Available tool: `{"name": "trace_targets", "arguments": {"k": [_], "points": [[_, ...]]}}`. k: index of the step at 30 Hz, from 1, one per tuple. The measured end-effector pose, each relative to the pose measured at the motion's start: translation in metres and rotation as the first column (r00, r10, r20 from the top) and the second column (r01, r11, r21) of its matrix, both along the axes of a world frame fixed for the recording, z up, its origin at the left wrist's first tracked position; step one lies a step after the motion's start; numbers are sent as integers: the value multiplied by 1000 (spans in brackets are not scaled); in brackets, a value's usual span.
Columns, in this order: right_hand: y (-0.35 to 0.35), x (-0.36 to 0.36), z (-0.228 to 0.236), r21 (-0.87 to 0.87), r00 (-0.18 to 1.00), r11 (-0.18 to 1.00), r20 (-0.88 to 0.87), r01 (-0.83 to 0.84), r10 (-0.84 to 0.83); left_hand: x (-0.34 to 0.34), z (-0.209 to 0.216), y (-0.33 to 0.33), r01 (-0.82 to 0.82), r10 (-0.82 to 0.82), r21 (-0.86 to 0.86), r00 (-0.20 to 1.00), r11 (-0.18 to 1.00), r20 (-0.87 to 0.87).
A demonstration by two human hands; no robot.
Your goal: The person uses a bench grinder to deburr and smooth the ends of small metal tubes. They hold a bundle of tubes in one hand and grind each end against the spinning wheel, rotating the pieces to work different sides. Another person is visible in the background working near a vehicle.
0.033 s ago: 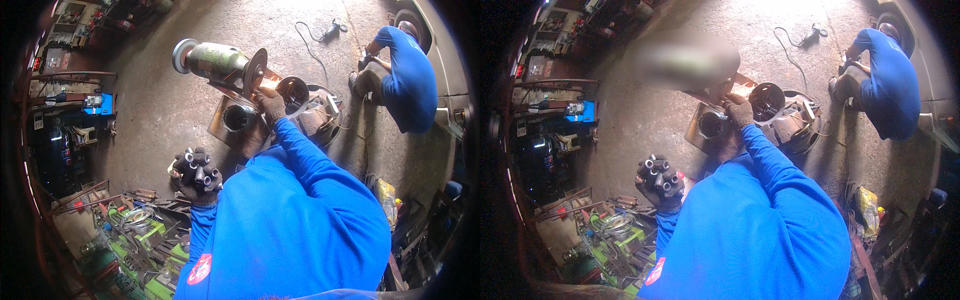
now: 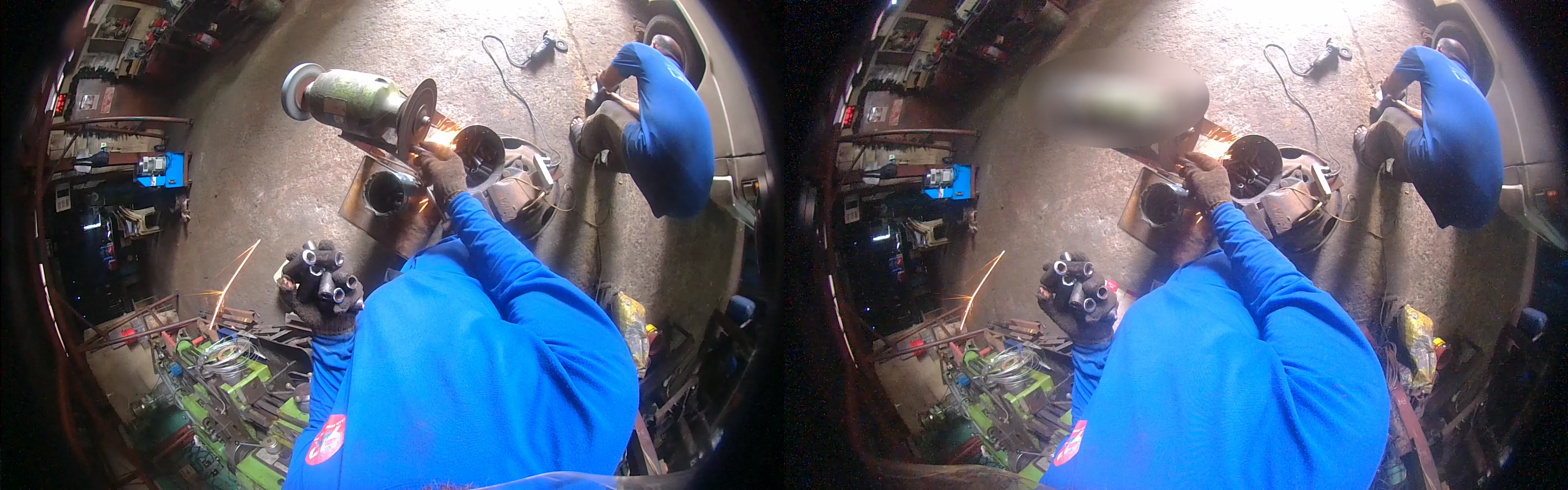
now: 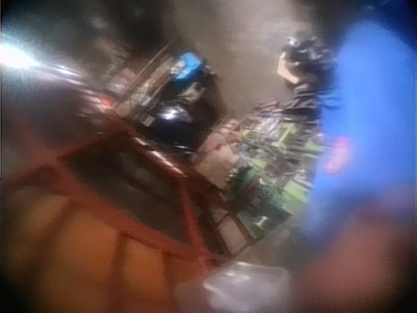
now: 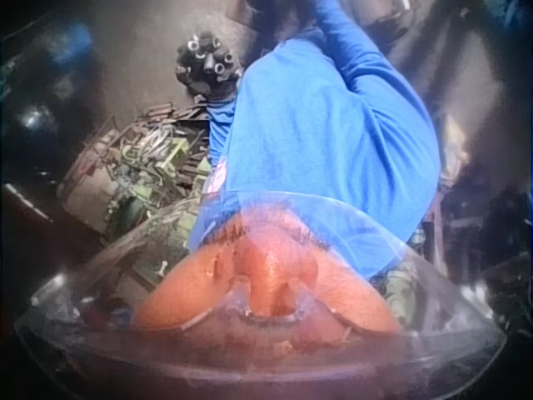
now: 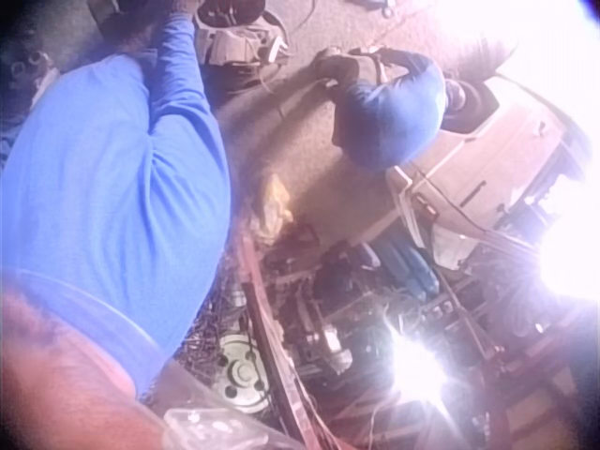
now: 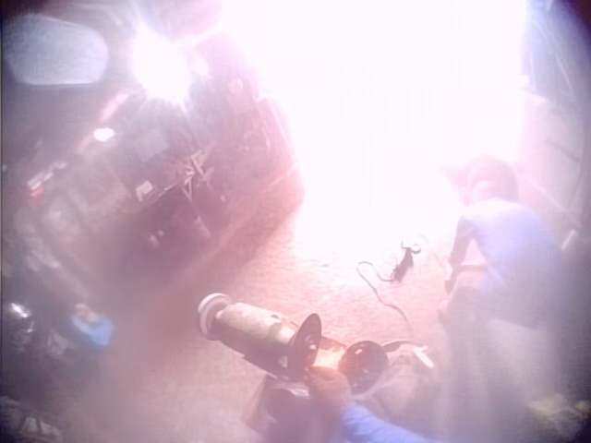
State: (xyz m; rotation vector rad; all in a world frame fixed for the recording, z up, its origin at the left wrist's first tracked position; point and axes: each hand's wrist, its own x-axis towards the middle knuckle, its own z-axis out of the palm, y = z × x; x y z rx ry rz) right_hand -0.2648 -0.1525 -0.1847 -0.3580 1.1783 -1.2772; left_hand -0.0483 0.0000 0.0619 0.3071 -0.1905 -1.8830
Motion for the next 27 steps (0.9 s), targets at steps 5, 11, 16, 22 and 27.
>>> {"name": "trace_targets", "arguments": {"k": [5, 11, 16, 22, 27], "points": [[-1, -8, 8, 32, 995, 994, 29, -100, 99, 9, -7, -1, 75, -74, 0, 994, 997, -78], [-10, -14, 28, 57, 996, 994, 20, -92, 91, 8, -10, -7, 66, -68, -45, 997, 997, -47], [-14, -11, 12, 31, 994, 998, -94, -53, 55, 12, -17, -11, 108, -116, -78, 987, 991, -113], [-23, -4, -23, -47, 992, 999, -126, -26, 20, 14, -16, -6, 50, -51, -19, 996, 999, -70], [-23, -9, -23, -38, 994, 999, -110, -29, 25, 4, -8, -10, 29, -30, -21, 999, 999, -44]]}}
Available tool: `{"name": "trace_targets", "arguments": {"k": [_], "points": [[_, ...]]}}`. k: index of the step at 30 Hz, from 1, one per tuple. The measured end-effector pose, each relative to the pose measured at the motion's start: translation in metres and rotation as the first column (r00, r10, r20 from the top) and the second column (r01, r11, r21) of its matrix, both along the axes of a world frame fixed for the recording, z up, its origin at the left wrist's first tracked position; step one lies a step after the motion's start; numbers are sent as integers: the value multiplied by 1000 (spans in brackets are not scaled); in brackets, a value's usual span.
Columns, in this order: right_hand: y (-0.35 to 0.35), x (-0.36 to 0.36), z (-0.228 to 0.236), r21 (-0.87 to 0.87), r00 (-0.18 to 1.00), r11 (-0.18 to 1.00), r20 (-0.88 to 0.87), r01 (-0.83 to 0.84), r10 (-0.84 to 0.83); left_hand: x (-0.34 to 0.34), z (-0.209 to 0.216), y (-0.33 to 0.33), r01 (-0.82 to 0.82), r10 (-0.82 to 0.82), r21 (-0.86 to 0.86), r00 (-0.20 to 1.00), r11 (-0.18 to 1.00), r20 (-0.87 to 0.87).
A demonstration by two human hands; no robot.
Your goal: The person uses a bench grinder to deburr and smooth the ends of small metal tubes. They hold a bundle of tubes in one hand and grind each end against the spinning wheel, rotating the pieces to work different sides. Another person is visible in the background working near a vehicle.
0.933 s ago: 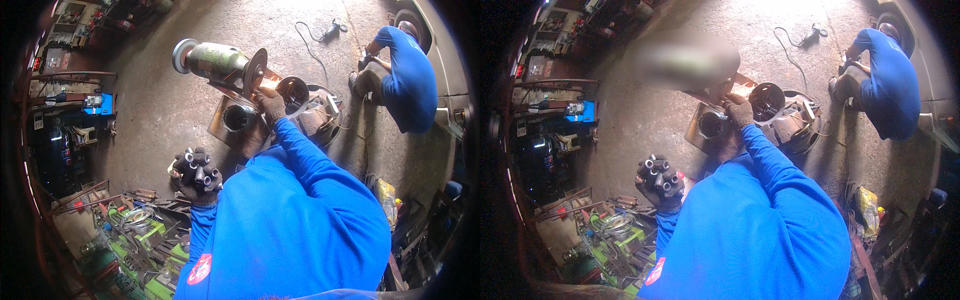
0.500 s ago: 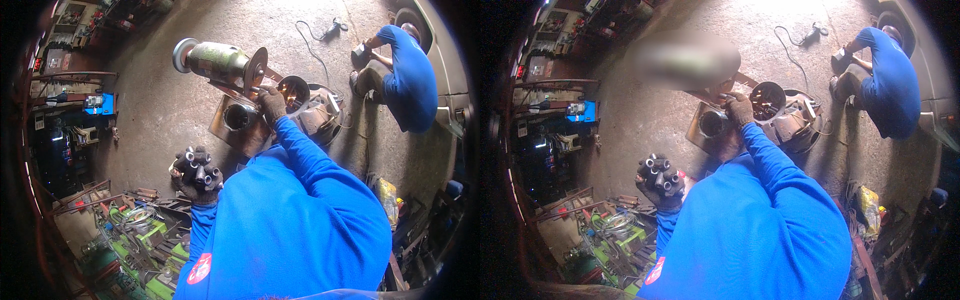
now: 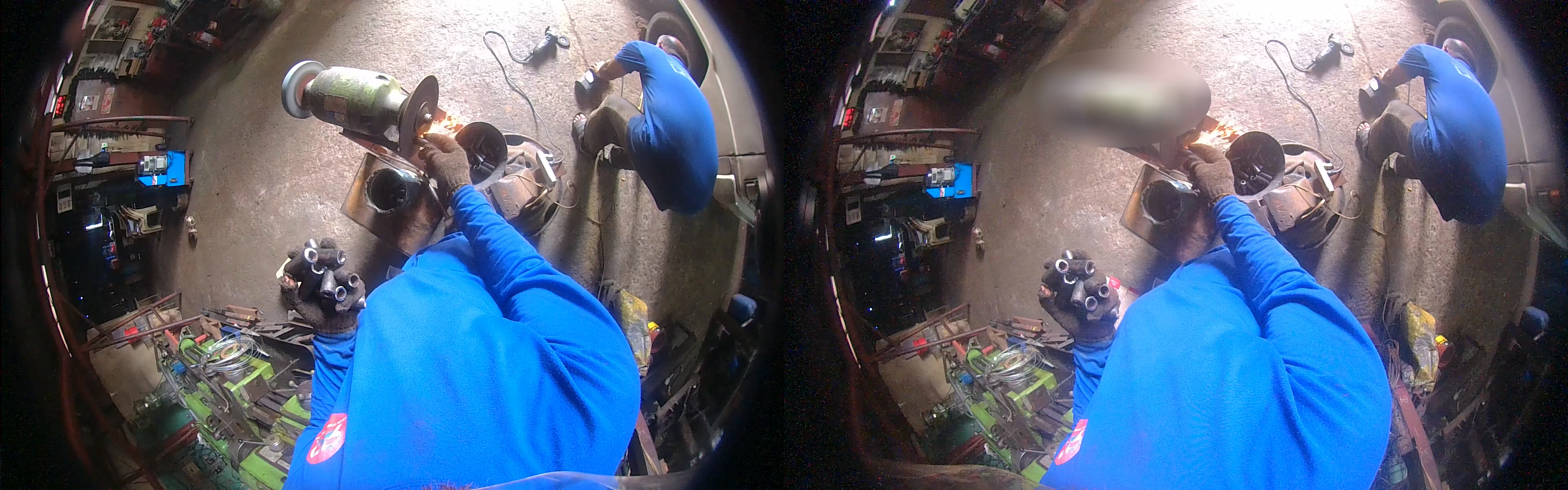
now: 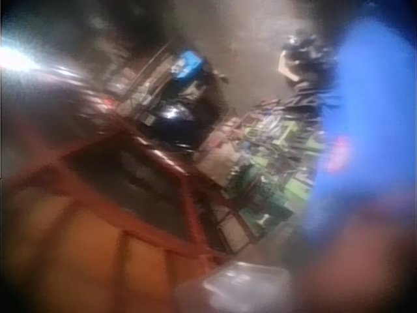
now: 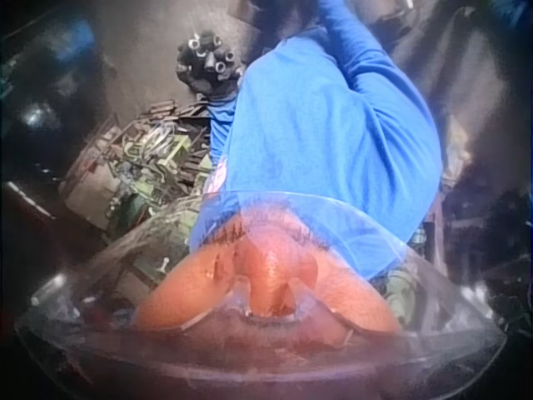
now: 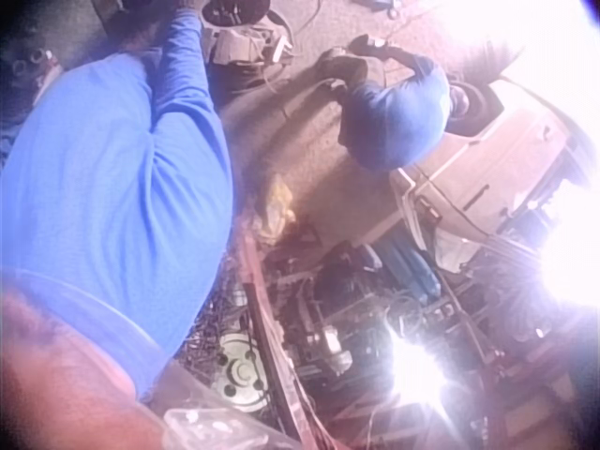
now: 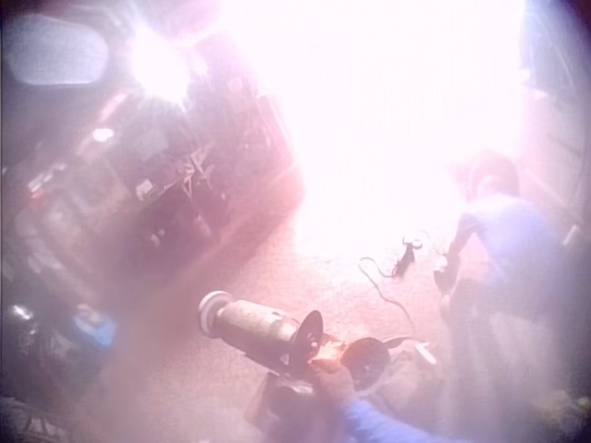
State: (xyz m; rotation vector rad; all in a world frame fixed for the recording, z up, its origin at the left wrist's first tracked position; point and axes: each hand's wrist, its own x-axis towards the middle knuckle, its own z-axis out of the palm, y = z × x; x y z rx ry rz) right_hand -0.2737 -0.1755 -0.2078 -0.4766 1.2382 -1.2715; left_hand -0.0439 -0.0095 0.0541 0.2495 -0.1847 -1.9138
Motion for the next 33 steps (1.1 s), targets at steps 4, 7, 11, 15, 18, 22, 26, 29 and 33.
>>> {"name": "trace_targets", "arguments": {"k": [4, 7, 11, 15, 18, 22, 26, 29, 33], "points": [[4, -5, 19, 28, 999, 999, 25, -41, 41, 9, -8, -4, 61, -61, -3, 998, 998, -12], [6, -4, 30, 46, 998, 997, 42, -58, 56, 9, -10, -6, 69, -70, -19, 997, 997, -15], [14, -6, 55, 83, 995, 992, 31, -96, 94, 10, -15, -8, 107, -109, -36, 992, 994, -58], [17, -5, 58, 74, 968, 994, 243, -82, 62, -5, -7, -10, 85, -86, -12, 993, 996, -79], [28, -8, 75, -41, 874, 996, 478, -77, 87, 0, -6, -3, 17, -17, -5, 1000, 1000, 25], [43, -11, 103, -130, 830, 990, 544, -56, 119, -5, -2, -3, 14, -10, -63, 998, 998, 64], [55, -13, 121, -185, 706, 983, 695, -5, 135, -3, -3, 0, 3, -6, -65, 999, 998, -40], [60, -15, 104, -401, 981, 911, 119, -94, 153, 0, -9, 3, 12, -21, -65, 990, 998, -138], [69, -15, 106, -372, 954, 926, 253, -60, 163, -6, -2, 7, -63, 63, 0, 998, 998, 5]]}}
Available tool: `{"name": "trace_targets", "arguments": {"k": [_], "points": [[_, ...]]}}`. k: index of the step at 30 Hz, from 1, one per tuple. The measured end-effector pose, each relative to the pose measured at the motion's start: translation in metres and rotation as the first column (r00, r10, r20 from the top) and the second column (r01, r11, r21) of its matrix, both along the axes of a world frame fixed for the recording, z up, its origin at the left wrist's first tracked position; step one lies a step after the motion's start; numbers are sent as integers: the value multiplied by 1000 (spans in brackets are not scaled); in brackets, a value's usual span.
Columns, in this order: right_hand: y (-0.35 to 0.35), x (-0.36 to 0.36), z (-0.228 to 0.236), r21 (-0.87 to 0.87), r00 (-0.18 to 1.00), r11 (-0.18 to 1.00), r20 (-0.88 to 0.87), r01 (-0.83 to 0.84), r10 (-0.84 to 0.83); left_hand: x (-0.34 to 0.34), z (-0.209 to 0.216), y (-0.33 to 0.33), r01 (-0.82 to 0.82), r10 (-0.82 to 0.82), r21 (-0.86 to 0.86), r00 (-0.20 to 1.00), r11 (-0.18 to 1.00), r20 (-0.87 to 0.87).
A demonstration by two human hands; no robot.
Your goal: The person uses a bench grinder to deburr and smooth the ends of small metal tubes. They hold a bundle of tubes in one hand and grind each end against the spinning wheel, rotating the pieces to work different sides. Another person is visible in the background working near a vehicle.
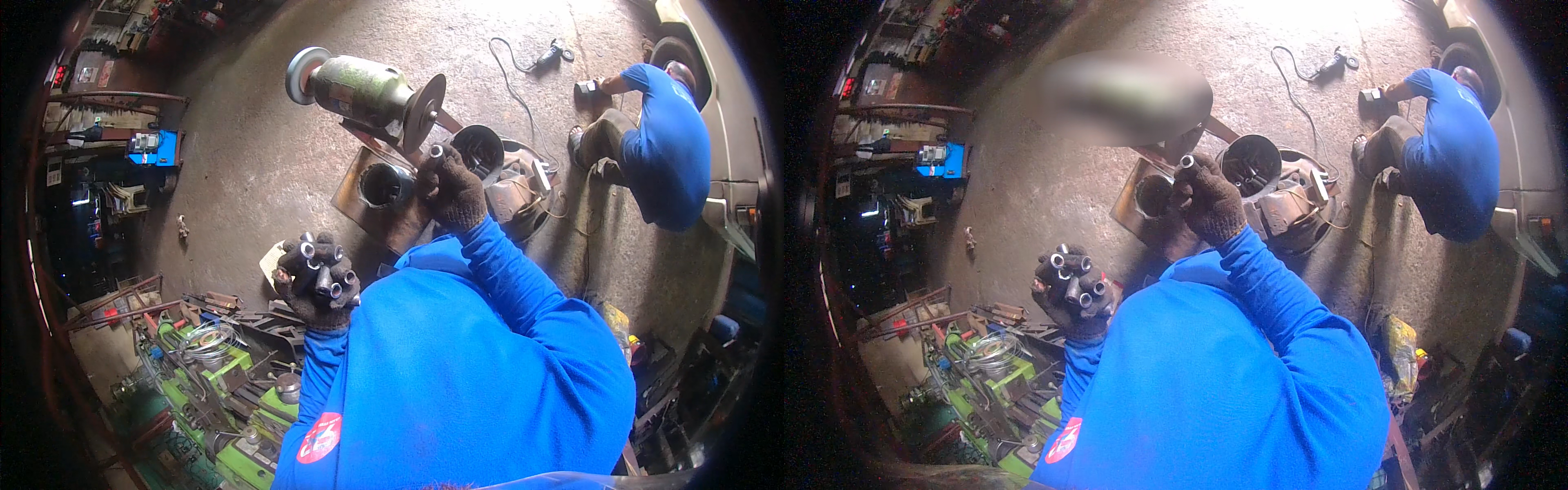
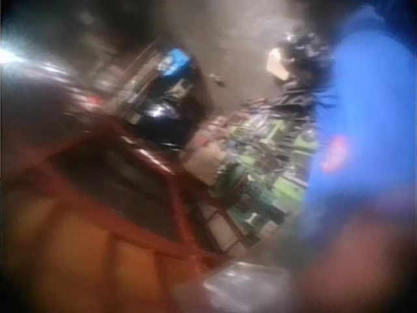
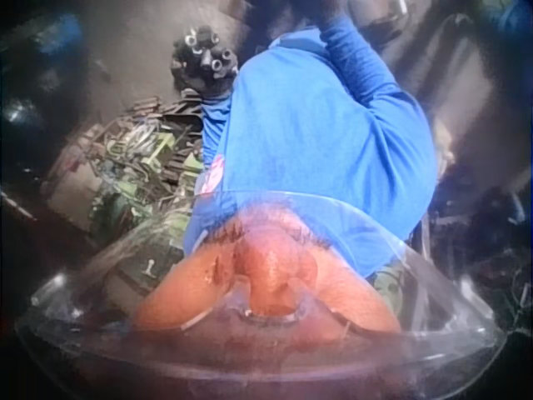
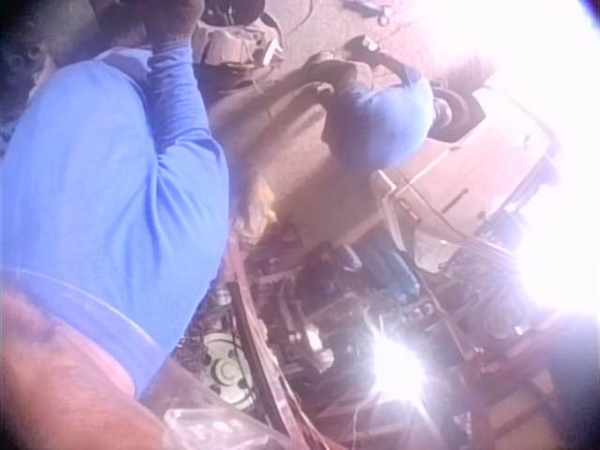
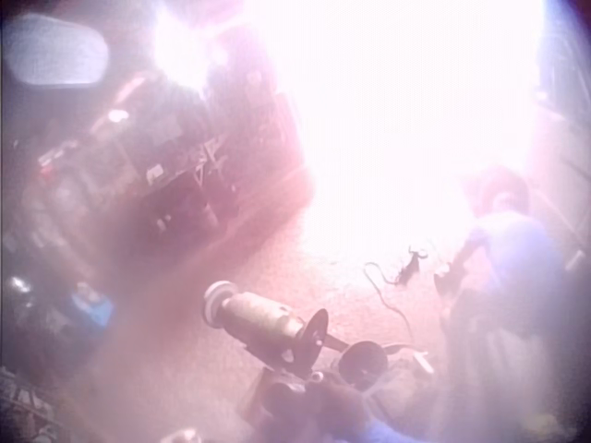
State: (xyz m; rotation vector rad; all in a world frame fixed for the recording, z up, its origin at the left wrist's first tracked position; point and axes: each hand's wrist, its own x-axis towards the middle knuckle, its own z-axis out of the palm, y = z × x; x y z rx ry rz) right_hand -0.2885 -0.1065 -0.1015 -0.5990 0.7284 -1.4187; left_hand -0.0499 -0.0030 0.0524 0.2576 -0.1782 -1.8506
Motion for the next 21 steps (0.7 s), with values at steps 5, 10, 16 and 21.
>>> {"name": "trace_targets", "arguments": {"k": [5, 10, 16, 21], "points": [[3, -10, 3, -59, 583, 972, 791, -227, 184, -2, 4, -1, 30, -30, 17, 1000, 999, -2], [12, -17, 23, -35, 946, 999, -323, -28, 15, -6, 5, 0, -1, 0, 1, 1000, 1000, 10], [9, -20, 4, -97, 986, 993, -154, -73, 58, -4, 3, 3, -22, 22, 33, 999, 999, 25], [3, -27, 2, 118, 611, 924, 779, -363, 141, 3, -13, 7, -6, 6, 4, 989, 1000, -145]]}}
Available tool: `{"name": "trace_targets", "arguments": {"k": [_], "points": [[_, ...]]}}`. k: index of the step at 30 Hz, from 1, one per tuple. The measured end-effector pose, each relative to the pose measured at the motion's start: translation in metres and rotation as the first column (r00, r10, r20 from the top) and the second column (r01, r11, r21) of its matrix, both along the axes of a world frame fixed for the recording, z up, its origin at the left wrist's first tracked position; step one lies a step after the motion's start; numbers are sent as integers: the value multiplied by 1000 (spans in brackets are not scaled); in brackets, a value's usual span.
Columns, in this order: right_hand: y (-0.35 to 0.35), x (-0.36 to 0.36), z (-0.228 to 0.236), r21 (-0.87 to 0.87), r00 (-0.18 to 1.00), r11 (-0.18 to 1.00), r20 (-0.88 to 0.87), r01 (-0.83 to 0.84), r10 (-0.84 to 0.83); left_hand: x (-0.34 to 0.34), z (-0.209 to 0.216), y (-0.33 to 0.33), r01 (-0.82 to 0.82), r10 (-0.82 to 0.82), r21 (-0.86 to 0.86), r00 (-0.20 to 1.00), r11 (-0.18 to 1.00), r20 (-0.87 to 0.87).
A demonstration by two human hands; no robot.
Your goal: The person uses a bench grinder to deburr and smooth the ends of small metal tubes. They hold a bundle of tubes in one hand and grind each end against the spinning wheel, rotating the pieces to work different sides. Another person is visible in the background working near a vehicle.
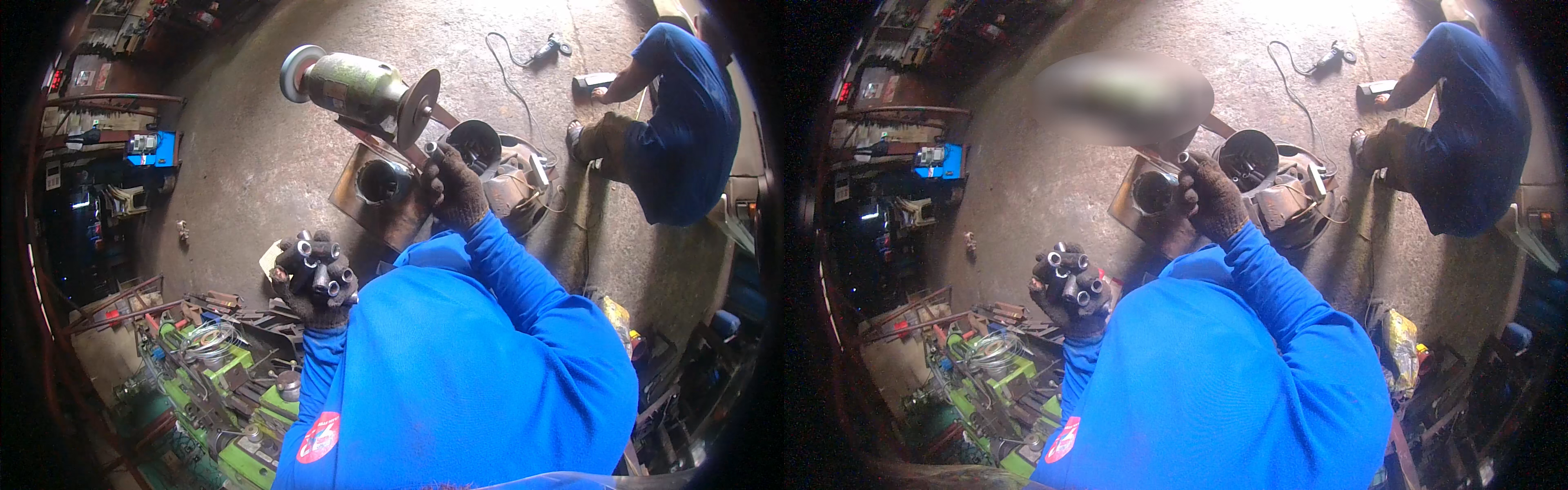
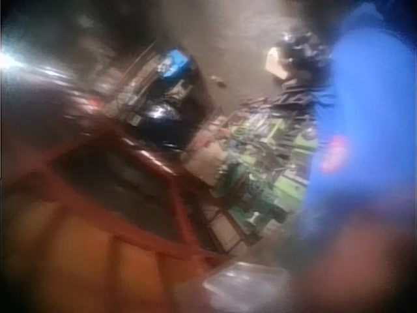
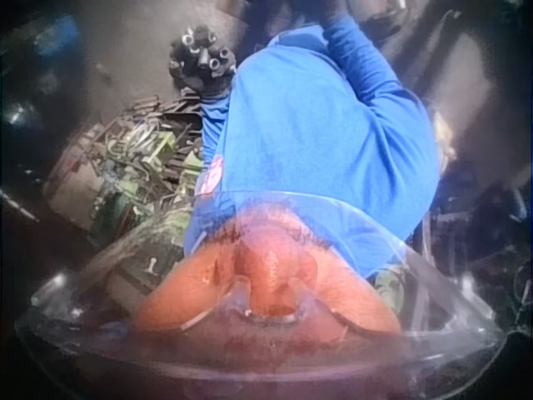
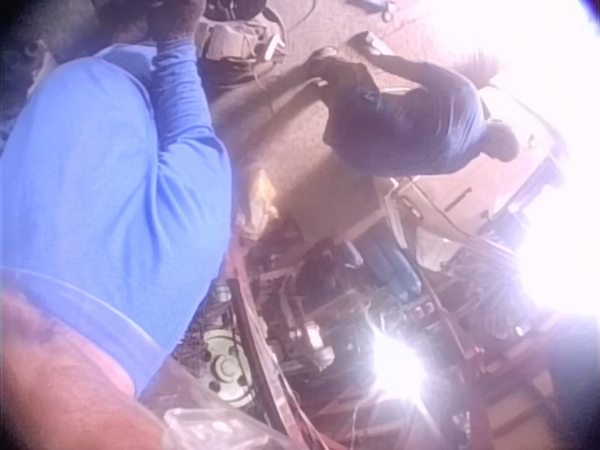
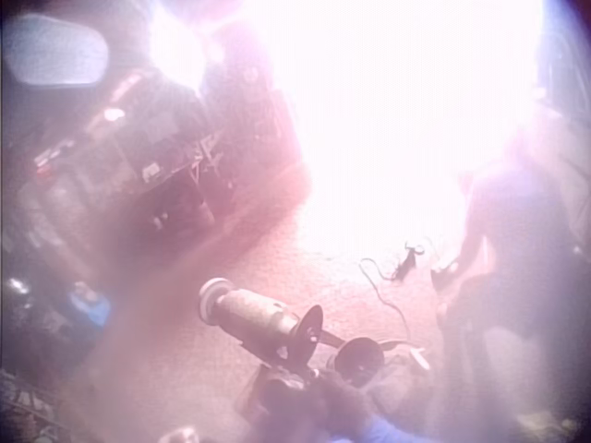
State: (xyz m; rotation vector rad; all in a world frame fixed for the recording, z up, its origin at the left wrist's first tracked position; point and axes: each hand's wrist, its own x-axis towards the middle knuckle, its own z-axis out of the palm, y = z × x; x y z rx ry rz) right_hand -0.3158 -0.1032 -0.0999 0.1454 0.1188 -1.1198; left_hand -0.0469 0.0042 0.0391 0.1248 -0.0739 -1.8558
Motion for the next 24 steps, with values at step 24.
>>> {"name": "trace_targets", "arguments": {"k": [24], "points": [[-67, 31, -92, 13, 424, 991, -905, 130, -44, -17, 16, -6, -46, 53, -45, 982, 998, 180]]}}
